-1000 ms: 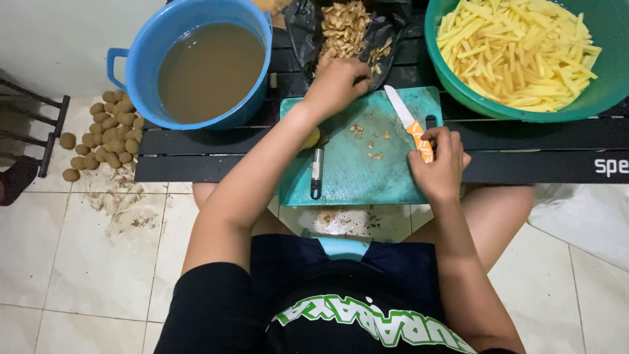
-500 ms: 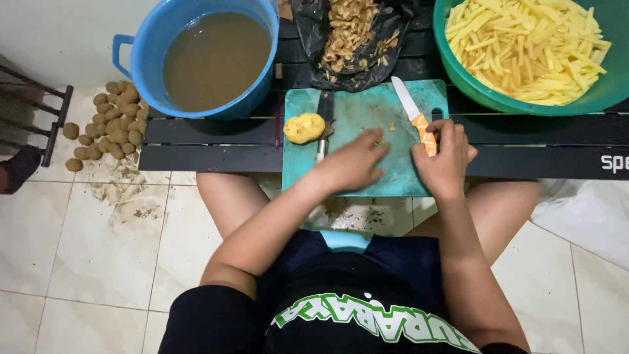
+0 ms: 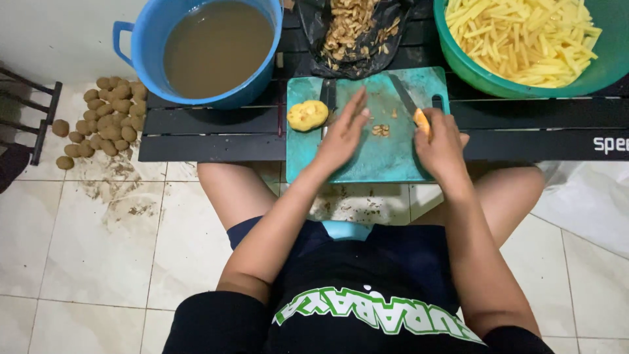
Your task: Peeling and slicing a potato into thin strips on a cutting board
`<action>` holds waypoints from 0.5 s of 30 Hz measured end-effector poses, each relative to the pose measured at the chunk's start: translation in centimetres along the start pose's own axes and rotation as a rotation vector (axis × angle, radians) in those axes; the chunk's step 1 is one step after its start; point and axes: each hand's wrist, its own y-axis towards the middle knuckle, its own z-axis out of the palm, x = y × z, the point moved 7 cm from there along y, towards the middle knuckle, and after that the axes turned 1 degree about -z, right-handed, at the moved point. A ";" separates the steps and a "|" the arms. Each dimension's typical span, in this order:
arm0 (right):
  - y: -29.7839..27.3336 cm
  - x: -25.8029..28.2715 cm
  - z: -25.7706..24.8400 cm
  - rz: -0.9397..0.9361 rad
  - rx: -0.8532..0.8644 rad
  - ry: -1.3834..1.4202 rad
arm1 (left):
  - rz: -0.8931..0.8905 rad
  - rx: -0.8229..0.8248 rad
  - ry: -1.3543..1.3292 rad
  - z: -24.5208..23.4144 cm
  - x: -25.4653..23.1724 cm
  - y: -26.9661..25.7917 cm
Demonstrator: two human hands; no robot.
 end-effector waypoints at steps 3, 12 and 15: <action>-2.8 3.6 -3.7 -0.017 0.038 0.035 | 0.034 0.039 -0.053 -1.8 0.4 0.3; -5.3 3.2 -3.4 0.046 0.077 -0.015 | -0.063 0.052 -0.607 -1.9 2.2 0.2; -6.3 3.5 -2.9 0.050 0.067 -0.034 | -0.070 0.058 -0.590 -2.9 1.6 0.2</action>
